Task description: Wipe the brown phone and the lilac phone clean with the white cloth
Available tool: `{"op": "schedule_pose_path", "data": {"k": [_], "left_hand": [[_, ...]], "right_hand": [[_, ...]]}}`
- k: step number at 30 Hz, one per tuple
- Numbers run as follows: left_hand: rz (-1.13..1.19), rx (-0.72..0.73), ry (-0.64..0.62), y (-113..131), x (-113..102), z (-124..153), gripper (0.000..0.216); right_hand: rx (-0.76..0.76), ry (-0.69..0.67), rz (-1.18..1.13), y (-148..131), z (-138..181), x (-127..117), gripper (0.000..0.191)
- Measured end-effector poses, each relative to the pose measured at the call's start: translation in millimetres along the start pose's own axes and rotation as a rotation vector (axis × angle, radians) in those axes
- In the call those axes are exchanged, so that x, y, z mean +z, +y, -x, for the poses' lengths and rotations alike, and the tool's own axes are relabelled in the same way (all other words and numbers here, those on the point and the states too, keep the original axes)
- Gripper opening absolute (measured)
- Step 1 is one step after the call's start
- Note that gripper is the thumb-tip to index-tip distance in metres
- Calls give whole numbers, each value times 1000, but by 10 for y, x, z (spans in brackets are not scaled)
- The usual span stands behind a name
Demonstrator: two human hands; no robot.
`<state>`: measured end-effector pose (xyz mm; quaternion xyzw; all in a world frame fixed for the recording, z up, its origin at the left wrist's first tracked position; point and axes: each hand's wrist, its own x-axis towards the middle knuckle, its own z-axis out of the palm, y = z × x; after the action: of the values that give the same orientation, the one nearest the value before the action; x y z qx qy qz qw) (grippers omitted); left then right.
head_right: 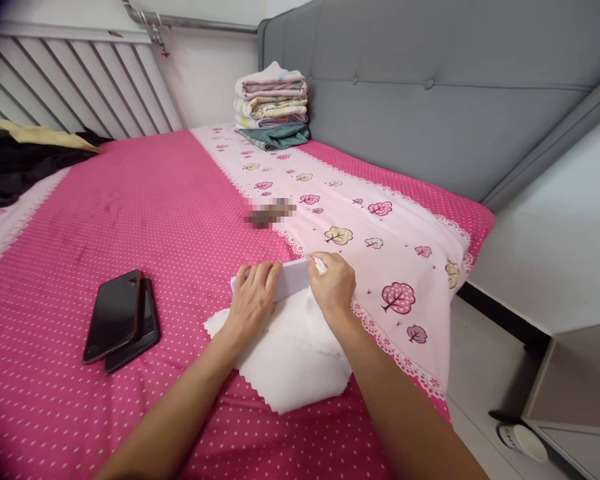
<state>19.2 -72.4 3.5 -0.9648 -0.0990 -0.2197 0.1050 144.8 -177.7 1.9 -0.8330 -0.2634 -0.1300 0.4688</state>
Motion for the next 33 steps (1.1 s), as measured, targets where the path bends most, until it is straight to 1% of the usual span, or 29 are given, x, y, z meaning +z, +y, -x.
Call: {"op": "schedule_pose_path", "data": {"k": [2, 4, 9, 11, 13, 16, 18, 21, 23, 25, 27, 33], "left_hand": [[-4, 1, -10, 0, -5, -2, 47], [-5, 7, -23, -6, -5, -8, 47], [15, 37, -56, -36, -22, -28, 47], [42, 54, -97, -54, -62, -29, 49], [101, 69, -167, -85, -128, -21, 56], [265, 61, -254, -182, -259, -1, 65], [382, -3, -285, -294, -348, 12, 64], [462, -188, -362, -517, -464, 24, 55], [501, -261, -464, -670, -521, 32, 36], [555, -330, -551, -791, -557, 44, 24], [615, -341, -599, -862, -576, 57, 22], [720, -327, -603, -867, -620, 66, 23]], "right_hand": [[-34, -22, -19, -29, 21, 9, 24], [-67, -72, -1, -51, 37, 9, 25], [-99, -193, 186, -70, 62, -9, 30], [-109, -204, 228, -78, 73, -17, 30], [-116, -204, 244, -91, 82, -25, 29], [-108, -215, 261, -116, 89, -38, 29], [-94, -227, 276, -128, 89, -43, 29], [-84, -234, 287, -131, 83, -41, 29], [-90, -226, 282, -125, 81, -36, 29], [-100, -217, 273, -118, 81, -30, 29], [-106, -210, 260, -113, 85, -27, 30], [-113, -180, 206, -110, 98, -21, 31]]}}
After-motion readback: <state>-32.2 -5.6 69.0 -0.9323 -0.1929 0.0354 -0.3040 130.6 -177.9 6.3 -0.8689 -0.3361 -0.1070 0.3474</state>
